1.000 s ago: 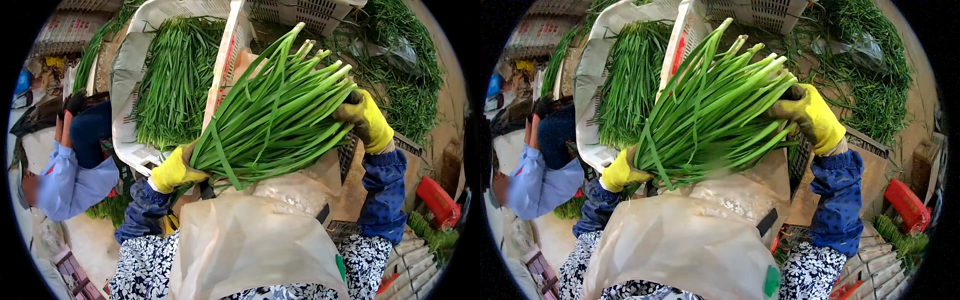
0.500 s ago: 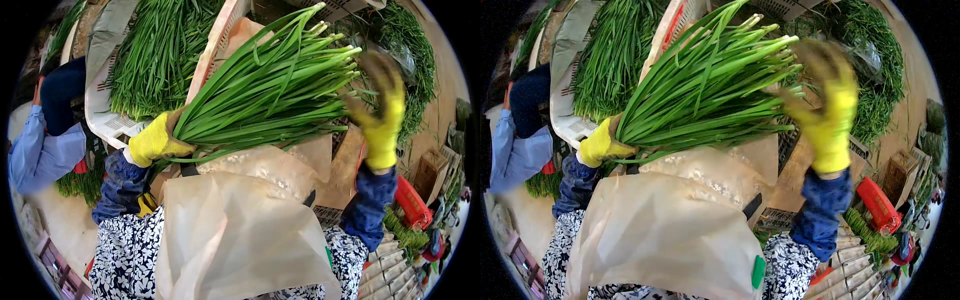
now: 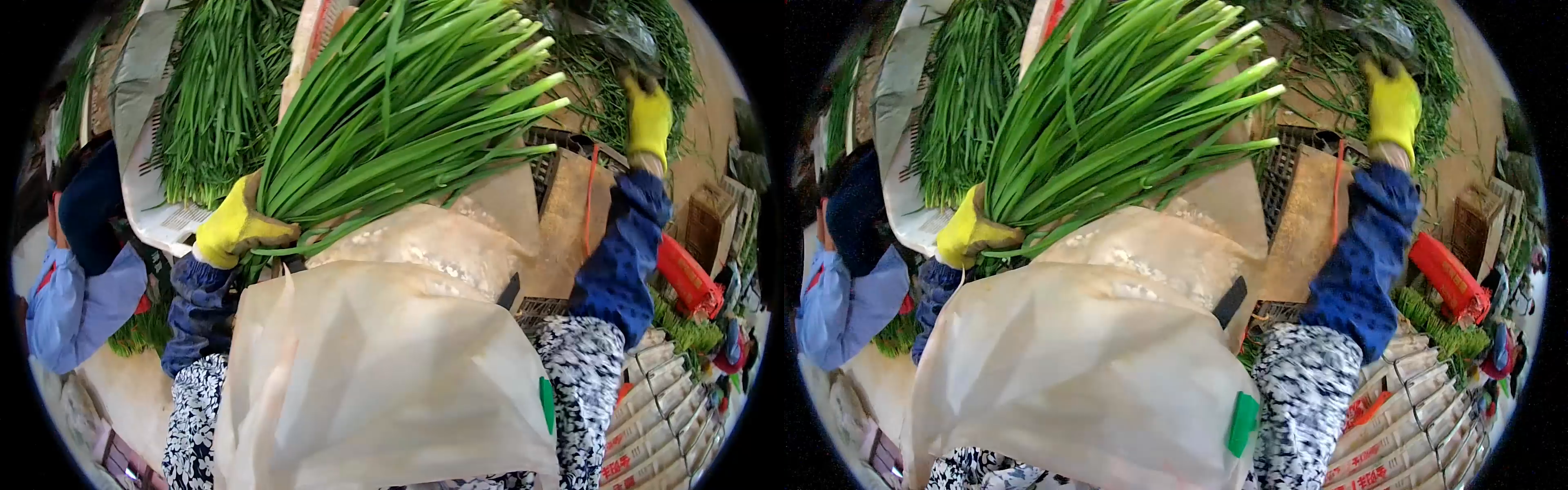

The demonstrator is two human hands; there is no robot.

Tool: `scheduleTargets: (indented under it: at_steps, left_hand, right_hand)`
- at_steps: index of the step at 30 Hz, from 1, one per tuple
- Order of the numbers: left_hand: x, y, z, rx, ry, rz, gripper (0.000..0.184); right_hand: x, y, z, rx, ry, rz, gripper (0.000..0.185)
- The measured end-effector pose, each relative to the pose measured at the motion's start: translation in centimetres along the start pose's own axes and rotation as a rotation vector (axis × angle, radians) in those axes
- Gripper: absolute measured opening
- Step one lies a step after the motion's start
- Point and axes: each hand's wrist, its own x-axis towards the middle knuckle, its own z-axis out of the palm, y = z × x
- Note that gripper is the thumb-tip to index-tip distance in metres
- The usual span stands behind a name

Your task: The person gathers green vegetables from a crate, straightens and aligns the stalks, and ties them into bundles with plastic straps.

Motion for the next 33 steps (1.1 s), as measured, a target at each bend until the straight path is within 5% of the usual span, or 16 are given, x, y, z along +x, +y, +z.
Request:
scheduleTargets:
  at_steps: [1, 2, 3, 5, 8, 12, 19, 21, 22, 24, 26, 28, 30, 32, 33]
  left_hand:
    - [0.1, 0.3, -0.3, 0.093, -0.045, 0.061, 0.068]
    - [-0.1, 0.4, -0.3, 0.103, -0.034, 0.053, 0.068]
    - [-0.2, 0.5, 0.0, 0.069, -0.01, 0.021, 0.067]
    - [0.7, 0.1, -0.2, 0.033, -0.059, 0.041, 0.067]
    - [0.1, 1.4, 0.8, 0.078, -0.021, 0.05, 0.07]
    - [0.1, 0.6, 0.3, 0.028, -0.03, 0.027, 0.069]
    - [-0.7, 2.6, 0.3, 0.077, -0.117, 0.082, 0.056]
    - [0.0, 1.2, -0.9, 0.162, -0.227, 0.259, 0.056]
    - [0.1, 1.0, -1.1, 0.144, -0.255, 0.281, 0.056]
    - [-0.1, 1.1, -0.3, -0.036, -0.267, 0.188, 0.064]
    - [-0.2, 1.1, 0.0, -0.063, -0.241, 0.204, 0.066]
    - [-0.6, 2.0, 0.5, 0.035, -0.236, 0.237, 0.069]
    - [-1.5, 2.5, 0.3, 0.057, -0.207, 0.211, 0.076]
    - [-1.6, 3.1, 0.5, 0.124, -0.128, 0.396, 0.079]
    - [-1.8, 4.0, 0.6, 0.126, -0.122, 0.43, 0.082]
  right_hand:
    - [-1.7, 0.7, 1.1, -0.034, -0.02, -0.088, 0.065]
    - [-4.3, -0.7, 1.9, 0.495, -0.273, 0.012, 0.066]
    - [-6.2, -3.2, 0.6, 0.526, -0.562, -0.166, 0.059]
    - [-10.0, -7.1, 1.0, 0.79, -0.904, 0.008, 0.044]
    - [-10.7, -8.3, 2.6, 1.184, -0.723, 0.042, 0.025]
    - [-10.5, -10.3, 1.5, 1.148, -0.548, -0.006, 0.02]
    - [-3.3, -1.4, 1.8, -0.156, 0.126, -0.098, 0.04]
    - [-8.6, -3.8, 0.3, 0.684, -0.296, -0.184, 0.043]
    - [-10.2, -5.0, 1.2, 0.352, -0.179, -0.66, 0.045]
    - [-14.6, -11.1, -0.4, 0.883, -0.399, -0.23, 0.025]
    - [-14.8, -12.8, 0.3, 0.91, -0.381, -0.123, 0.018]
    - [-14.0, -11.9, 2.1, 1.23, -0.482, 0.21, 0.012]
    - [-13.3, -12.3, 1.9, 1.083, -0.402, 0.108, 0.01]
    - [-12.3, -13.6, -0.1, 1.014, -0.396, 0.265, 0.012]
    - [-11.6, -12.7, 1.1, 0.881, -0.213, 0.059, 0.015]
